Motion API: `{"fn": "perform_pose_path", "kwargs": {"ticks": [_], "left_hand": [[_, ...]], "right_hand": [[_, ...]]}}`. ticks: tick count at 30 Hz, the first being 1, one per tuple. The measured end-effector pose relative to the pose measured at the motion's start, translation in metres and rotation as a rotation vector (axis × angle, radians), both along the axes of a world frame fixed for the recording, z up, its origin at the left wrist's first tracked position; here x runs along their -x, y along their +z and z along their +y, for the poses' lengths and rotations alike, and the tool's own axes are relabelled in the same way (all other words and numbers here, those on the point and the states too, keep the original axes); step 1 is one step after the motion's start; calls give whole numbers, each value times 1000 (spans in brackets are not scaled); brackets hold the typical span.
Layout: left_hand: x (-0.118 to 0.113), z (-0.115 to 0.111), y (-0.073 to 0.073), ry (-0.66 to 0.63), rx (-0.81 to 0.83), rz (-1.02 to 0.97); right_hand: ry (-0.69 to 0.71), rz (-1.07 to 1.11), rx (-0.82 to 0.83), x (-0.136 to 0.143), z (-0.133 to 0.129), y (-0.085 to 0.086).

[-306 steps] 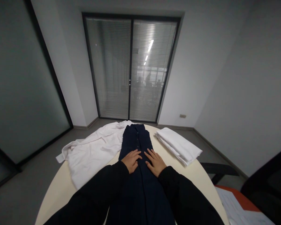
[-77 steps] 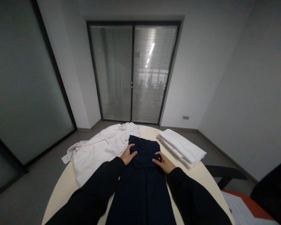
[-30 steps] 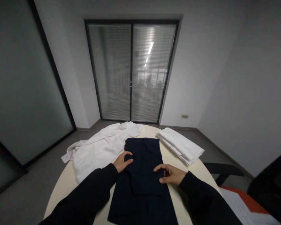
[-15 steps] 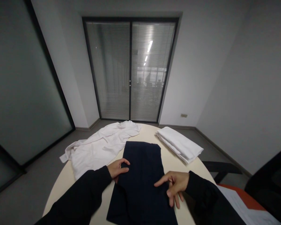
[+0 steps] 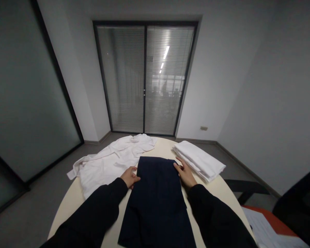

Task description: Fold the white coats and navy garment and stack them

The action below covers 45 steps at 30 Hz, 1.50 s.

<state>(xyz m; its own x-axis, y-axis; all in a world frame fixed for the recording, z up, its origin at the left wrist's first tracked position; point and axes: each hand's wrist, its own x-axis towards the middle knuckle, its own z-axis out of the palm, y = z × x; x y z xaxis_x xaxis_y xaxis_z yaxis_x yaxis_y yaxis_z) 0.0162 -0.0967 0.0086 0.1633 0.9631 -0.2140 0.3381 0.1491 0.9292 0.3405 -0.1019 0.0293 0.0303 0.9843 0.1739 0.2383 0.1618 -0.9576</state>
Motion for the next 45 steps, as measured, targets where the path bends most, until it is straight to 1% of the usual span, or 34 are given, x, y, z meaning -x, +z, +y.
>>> {"fn": "perform_pose_path", "kwargs": {"ticks": [3,5,8,11,13,16,18,20,23,26,29,32,35,39,43,45], "left_hand": [[5,0,11,-60,156,1],[4,3,22,-37,228,40],[-7,13,34,66,209,39],[-21,30,38,134,160,37],[-29,43,36,179,122,66],[-37,59,30,228,70,111],[-39,67,27,241,39,134],[-40,71,23,244,-9,142],[-40,75,18,228,-89,114],[-41,78,14,198,-134,40],[-40,82,11,151,-182,-55],[-37,85,10,100,-254,-141],[-35,87,7,76,-311,-196],[-39,87,-3,89,-332,-269],[-43,88,-14,44,-329,-284],[-42,88,-18,21,-337,-291]], "right_hand": [[160,109,15,-1,12,-6],[220,126,16,-3,18,-9],[239,118,49,-4,23,-9],[236,156,123,-3,24,-6],[225,165,153,-1,26,-4],[218,156,125,-1,29,-5],[233,174,103,-2,30,-6],[260,216,115,-3,30,-6],[292,279,174,-1,28,-3],[319,343,220,2,27,0],[363,389,238,2,25,1],[375,390,236,0,26,-1],[310,358,192,-3,30,-6],[178,254,94,-6,35,-12],[148,107,9,-5,35,-12],[128,8,-63,-3,34,-10]]}}
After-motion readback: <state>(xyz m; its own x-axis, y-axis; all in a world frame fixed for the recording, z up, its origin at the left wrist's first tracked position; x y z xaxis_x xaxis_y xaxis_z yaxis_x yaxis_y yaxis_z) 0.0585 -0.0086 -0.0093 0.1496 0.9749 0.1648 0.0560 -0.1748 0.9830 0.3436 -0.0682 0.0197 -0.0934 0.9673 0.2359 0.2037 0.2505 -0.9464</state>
